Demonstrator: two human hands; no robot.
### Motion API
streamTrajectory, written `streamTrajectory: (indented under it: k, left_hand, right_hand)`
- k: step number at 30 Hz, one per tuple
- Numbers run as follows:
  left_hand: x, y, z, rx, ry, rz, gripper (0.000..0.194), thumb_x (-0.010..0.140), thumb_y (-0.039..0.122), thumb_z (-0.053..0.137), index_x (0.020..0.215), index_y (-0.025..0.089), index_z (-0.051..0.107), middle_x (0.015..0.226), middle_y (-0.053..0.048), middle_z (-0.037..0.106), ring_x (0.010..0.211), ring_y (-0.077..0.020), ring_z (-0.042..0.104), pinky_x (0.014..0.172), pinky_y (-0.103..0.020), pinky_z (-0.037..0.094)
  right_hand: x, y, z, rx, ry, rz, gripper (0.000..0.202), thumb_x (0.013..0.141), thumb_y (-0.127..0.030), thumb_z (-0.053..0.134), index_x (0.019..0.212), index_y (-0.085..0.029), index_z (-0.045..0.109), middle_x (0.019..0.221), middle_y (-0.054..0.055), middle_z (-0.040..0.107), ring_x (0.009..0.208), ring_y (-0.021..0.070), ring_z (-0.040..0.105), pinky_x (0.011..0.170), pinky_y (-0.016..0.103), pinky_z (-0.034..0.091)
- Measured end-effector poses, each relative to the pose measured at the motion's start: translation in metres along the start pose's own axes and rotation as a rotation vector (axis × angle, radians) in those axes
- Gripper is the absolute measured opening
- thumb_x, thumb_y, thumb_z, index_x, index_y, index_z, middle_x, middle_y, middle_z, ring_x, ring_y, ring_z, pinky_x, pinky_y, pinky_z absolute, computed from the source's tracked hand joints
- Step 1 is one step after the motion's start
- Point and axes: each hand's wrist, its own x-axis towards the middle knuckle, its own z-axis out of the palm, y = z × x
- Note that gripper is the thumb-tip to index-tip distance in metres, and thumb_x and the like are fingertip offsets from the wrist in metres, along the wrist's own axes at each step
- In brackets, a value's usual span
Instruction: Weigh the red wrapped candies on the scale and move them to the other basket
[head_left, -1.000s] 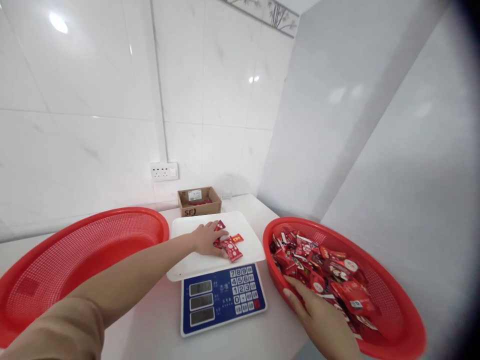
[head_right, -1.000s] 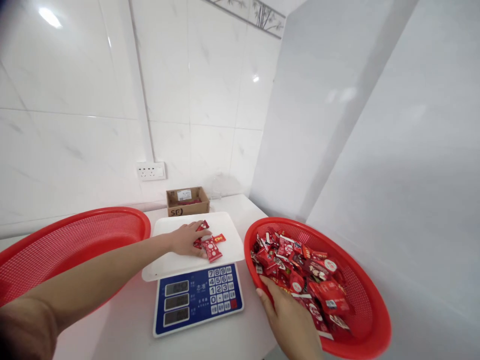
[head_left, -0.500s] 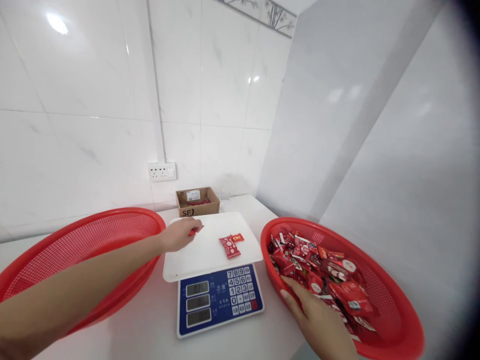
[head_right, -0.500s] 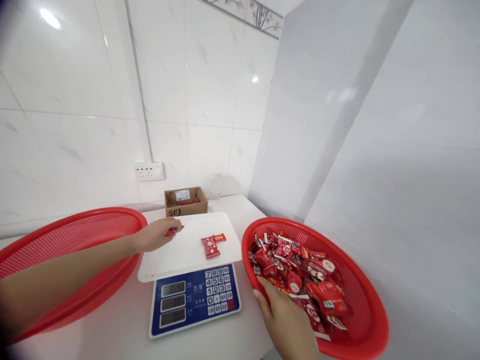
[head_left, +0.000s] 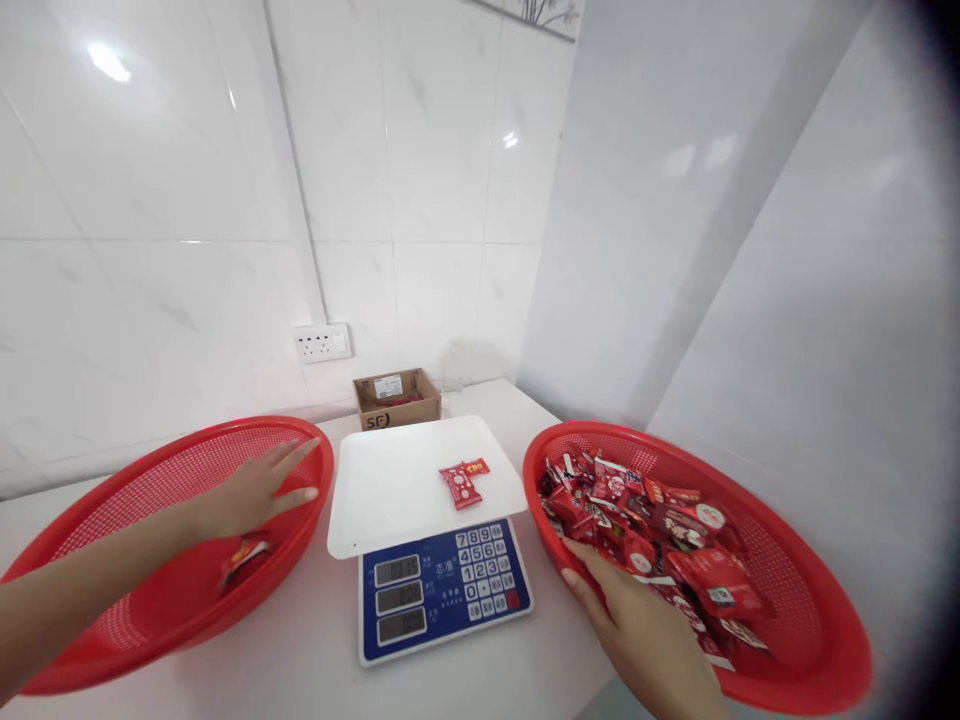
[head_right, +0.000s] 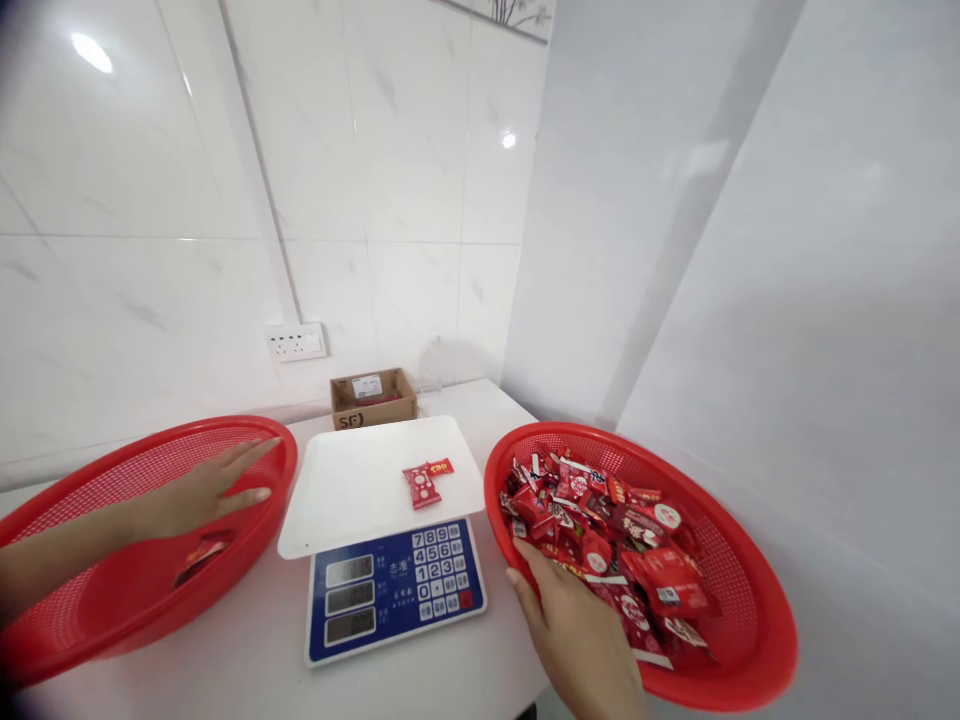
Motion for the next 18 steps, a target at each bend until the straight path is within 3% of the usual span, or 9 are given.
streamTrajectory:
  k: [2,4,8,11,14,18]
  left_hand:
    - [0.017,0.027,0.006,-0.025,-0.028,0.085,0.066,0.084,0.052,0.04,0.14,0.021,0.026,0.145,-0.012,0.033,0.133,-0.0302,0.029,0.103,-0.048,0.03]
    - [0.036,0.059,0.016,-0.059,-0.067,0.205,0.066,0.087,0.053,0.035,0.142,0.021,0.019,0.149,-0.012,0.024,0.135,-0.0266,0.024,0.106,-0.045,0.027]
    - [0.069,0.125,0.05,-0.068,-0.173,0.403,0.068,0.084,0.06,0.039,0.141,0.026,0.023,0.149,-0.01,0.024,0.135,-0.0262,0.025,0.105,-0.04,0.028]
    - [0.087,0.165,0.074,-0.053,-0.185,0.485,0.067,0.083,0.058,0.042,0.139,0.023,0.029,0.145,-0.014,0.031,0.132,-0.0292,0.029,0.103,-0.042,0.03]
    - [0.101,0.189,0.089,-0.035,-0.144,0.522,0.048,0.087,0.047,0.044,0.127,0.021,0.046,0.133,-0.014,0.046,0.124,-0.028,0.04,0.1,-0.042,0.033]
    - [0.108,0.196,0.093,-0.016,-0.08,0.463,0.028,0.09,0.036,0.046,0.107,0.017,0.057,0.112,-0.009,0.058,0.102,-0.0216,0.055,0.086,-0.042,0.044]
  right_hand:
    - [0.0,-0.002,-0.001,-0.002,-0.011,0.011,0.048,0.088,-0.044,0.029,0.126,-0.023,0.052,0.121,0.007,0.061,0.109,0.0263,0.057,0.085,0.04,0.048]
    - [0.0,-0.004,-0.002,0.0,-0.018,0.023,0.049,0.089,-0.044,0.029,0.127,-0.023,0.051,0.122,0.007,0.06,0.109,0.0265,0.057,0.086,0.041,0.047]
    - [0.0,-0.006,-0.002,0.015,0.008,0.026,0.047,0.088,-0.043,0.031,0.126,-0.023,0.052,0.119,0.007,0.062,0.105,0.0257,0.06,0.083,0.039,0.048]
    - [-0.001,-0.007,-0.002,0.016,0.032,0.016,0.045,0.089,-0.041,0.032,0.125,-0.023,0.053,0.116,0.007,0.064,0.101,0.0253,0.062,0.081,0.038,0.048]
    - [-0.002,-0.008,-0.003,0.018,0.034,0.006,0.045,0.089,-0.039,0.031,0.125,-0.022,0.052,0.117,0.008,0.063,0.101,0.0253,0.061,0.081,0.038,0.048]
    - [-0.003,-0.009,-0.005,0.021,0.027,0.007,0.045,0.09,-0.038,0.03,0.125,-0.022,0.052,0.117,0.008,0.063,0.101,0.0249,0.061,0.081,0.036,0.047]
